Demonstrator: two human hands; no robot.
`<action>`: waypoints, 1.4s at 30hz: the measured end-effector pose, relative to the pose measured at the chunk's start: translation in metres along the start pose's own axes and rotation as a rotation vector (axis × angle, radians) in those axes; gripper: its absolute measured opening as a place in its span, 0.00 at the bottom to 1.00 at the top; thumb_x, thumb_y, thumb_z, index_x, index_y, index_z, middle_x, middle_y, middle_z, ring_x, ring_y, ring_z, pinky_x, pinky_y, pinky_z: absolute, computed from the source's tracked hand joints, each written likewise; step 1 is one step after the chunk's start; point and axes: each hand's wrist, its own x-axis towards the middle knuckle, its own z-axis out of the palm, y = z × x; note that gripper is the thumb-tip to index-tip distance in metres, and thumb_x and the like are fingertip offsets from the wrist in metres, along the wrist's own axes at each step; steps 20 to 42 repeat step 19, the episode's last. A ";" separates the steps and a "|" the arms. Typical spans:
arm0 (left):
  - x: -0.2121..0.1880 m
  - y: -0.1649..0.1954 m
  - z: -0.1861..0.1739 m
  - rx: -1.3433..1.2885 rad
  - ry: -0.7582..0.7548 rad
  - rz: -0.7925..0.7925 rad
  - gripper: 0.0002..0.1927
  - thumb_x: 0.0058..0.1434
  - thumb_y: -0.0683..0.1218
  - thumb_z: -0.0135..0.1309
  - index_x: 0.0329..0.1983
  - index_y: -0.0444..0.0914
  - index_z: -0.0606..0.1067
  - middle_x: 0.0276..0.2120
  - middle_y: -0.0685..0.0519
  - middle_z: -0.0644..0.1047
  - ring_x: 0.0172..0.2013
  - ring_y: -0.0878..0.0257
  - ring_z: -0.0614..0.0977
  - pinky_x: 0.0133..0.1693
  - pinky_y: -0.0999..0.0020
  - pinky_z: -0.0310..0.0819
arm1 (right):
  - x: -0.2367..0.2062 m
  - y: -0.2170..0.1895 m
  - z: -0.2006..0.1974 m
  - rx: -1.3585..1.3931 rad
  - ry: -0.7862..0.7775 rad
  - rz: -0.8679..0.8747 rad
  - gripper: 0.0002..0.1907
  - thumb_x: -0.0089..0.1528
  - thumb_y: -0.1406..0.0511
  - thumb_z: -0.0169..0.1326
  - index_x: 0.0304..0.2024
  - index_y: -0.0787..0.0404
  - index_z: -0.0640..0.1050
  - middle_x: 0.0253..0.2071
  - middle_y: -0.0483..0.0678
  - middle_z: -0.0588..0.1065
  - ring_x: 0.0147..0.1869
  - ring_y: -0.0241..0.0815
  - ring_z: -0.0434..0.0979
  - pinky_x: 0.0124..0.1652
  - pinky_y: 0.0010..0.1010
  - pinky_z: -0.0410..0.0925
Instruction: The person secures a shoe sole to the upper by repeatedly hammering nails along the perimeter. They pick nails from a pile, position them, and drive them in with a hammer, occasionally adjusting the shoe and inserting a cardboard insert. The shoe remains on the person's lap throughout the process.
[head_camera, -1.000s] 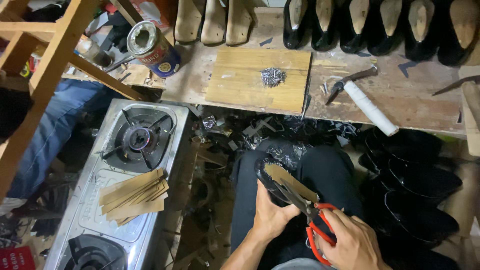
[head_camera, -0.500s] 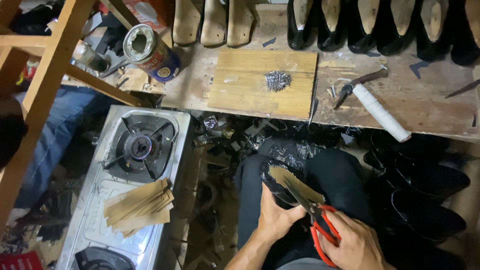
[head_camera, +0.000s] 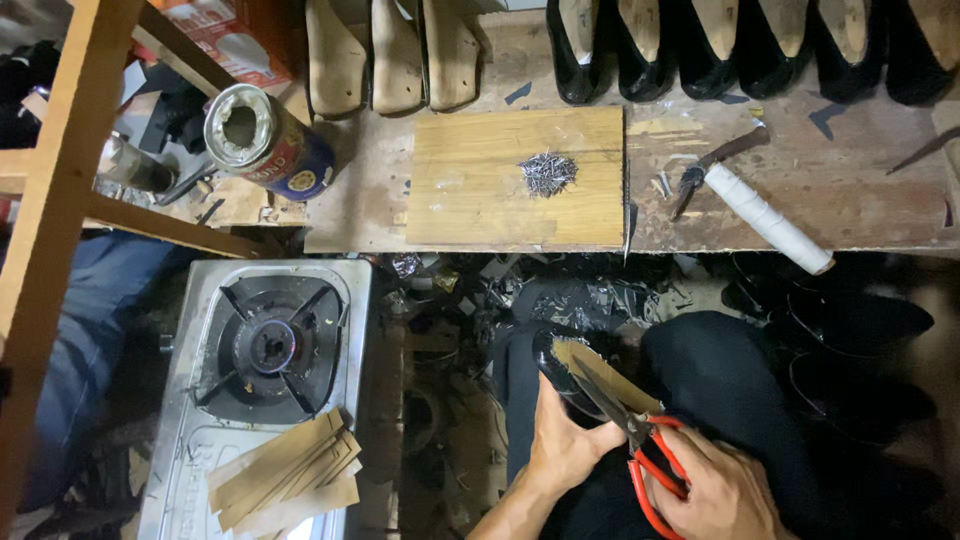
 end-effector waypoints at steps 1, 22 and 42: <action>0.001 0.002 -0.003 0.005 -0.002 0.011 0.40 0.47 0.45 0.74 0.61 0.35 0.66 0.48 0.51 0.78 0.49 0.60 0.80 0.55 0.65 0.75 | 0.000 -0.003 0.002 -0.026 0.008 0.001 0.29 0.47 0.60 0.68 0.51 0.59 0.79 0.39 0.51 0.81 0.36 0.51 0.85 0.36 0.37 0.77; -0.054 -0.057 0.038 -0.372 -0.088 -0.034 0.42 0.57 0.48 0.64 0.72 0.32 0.60 0.56 0.48 0.73 0.58 0.58 0.74 0.62 0.61 0.67 | 0.037 0.119 -0.102 -0.196 0.434 -0.132 0.19 0.59 0.59 0.63 0.50 0.59 0.81 0.37 0.55 0.80 0.39 0.52 0.81 0.37 0.36 0.73; -0.054 -0.057 0.038 -0.372 -0.088 -0.034 0.42 0.57 0.48 0.64 0.72 0.32 0.60 0.56 0.48 0.73 0.58 0.58 0.74 0.62 0.61 0.67 | 0.037 0.119 -0.102 -0.196 0.434 -0.132 0.19 0.59 0.59 0.63 0.50 0.59 0.81 0.37 0.55 0.80 0.39 0.52 0.81 0.37 0.36 0.73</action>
